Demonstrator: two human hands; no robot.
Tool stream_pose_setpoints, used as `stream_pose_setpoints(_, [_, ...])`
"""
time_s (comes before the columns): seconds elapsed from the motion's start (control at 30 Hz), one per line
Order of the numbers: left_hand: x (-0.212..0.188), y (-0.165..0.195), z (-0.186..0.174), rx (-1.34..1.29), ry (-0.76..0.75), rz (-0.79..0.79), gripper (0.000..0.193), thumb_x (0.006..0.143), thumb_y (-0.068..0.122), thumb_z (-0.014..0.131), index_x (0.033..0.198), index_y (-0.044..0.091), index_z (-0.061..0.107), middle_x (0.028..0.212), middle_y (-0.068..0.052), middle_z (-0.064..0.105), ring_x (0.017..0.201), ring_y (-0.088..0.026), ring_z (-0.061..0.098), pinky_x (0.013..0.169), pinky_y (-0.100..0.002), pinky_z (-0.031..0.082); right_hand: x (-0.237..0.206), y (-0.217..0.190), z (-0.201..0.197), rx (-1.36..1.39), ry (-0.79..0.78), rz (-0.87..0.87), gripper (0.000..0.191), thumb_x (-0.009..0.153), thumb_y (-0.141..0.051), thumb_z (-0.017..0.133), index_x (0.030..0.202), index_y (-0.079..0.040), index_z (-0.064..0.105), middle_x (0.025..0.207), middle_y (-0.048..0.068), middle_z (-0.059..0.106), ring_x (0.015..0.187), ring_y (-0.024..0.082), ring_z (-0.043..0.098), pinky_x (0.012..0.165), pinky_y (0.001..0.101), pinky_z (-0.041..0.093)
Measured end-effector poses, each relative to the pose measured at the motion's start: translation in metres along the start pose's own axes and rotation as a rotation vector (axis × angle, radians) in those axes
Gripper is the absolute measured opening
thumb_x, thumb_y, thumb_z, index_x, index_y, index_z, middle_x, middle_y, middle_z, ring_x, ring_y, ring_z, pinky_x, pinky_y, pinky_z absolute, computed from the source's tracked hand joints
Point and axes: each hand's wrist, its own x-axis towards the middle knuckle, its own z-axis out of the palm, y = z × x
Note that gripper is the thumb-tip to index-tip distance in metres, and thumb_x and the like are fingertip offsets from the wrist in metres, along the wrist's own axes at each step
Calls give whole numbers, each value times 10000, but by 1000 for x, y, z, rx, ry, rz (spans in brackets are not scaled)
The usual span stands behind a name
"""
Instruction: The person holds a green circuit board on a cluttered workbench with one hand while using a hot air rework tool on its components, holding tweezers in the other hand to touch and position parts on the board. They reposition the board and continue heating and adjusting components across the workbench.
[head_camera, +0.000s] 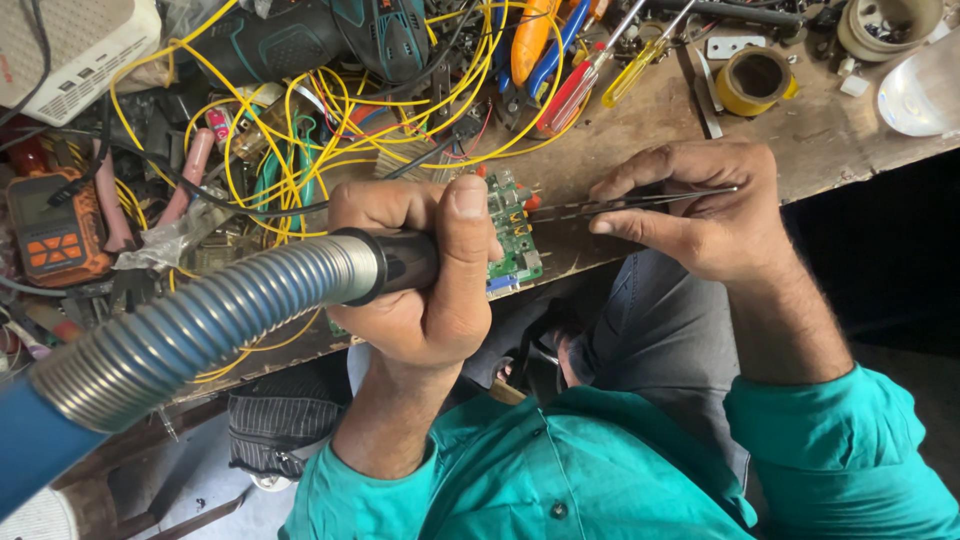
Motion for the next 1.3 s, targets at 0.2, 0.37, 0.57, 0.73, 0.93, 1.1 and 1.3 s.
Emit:
stream_pose_setpoints(0.2, [-1,2,-1,23,-6,6,211,1110,-35,667,1026,5,478,794,-61,599,604,-92,601,590,-231,541,0,0,-1,2,-1,4,236,803,0,880,990,23,740,1016,119,771,950,154,749,860,264,605])
stream_pose_setpoints(0.37, [-3,4,-1,11,-9,-4,204,1107,-32,668,1038,3,479,790,-51,608,612,-87,609,601,-233,556,-1,-1,-1,9,1,7,236,803,3,880,993,23,741,1020,120,771,960,159,750,871,266,607])
stream_pose_setpoints(0.57, [-5,5,-1,4,-7,-27,208,1109,-31,673,1031,6,483,804,-56,604,623,-88,604,614,-241,561,5,-8,-1,9,-64,-41,236,773,-9,891,959,2,746,982,104,765,908,159,748,859,279,595])
stream_pose_setpoints(0.73, [-5,5,-1,-3,-3,-32,204,1108,-26,673,1038,3,484,810,-55,607,628,-86,608,619,-237,556,10,-18,6,62,-150,-26,237,771,-25,882,978,-21,767,969,95,761,925,187,747,817,296,593])
stream_pose_setpoints(0.93, [-5,5,-1,7,-8,-22,203,1112,-28,672,1036,4,486,799,-47,598,628,-85,608,614,-233,555,13,-23,14,-38,-208,-102,170,799,-27,816,963,-17,768,910,96,766,862,197,756,788,310,585])
stream_pose_setpoints(1.1, [-5,4,0,-3,-3,-16,197,1109,-27,671,1040,5,489,806,-49,605,629,-86,611,613,-234,557,13,-22,12,-21,-213,-144,150,820,-25,806,964,-22,764,892,91,768,857,202,754,803,319,585])
stream_pose_setpoints(1.3, [-6,4,0,-2,1,-7,193,1109,-25,673,1043,7,496,804,-44,610,624,-85,608,609,-234,554,13,-21,11,-46,-224,-128,139,820,-29,802,955,-24,769,867,87,764,830,198,750,781,316,585])
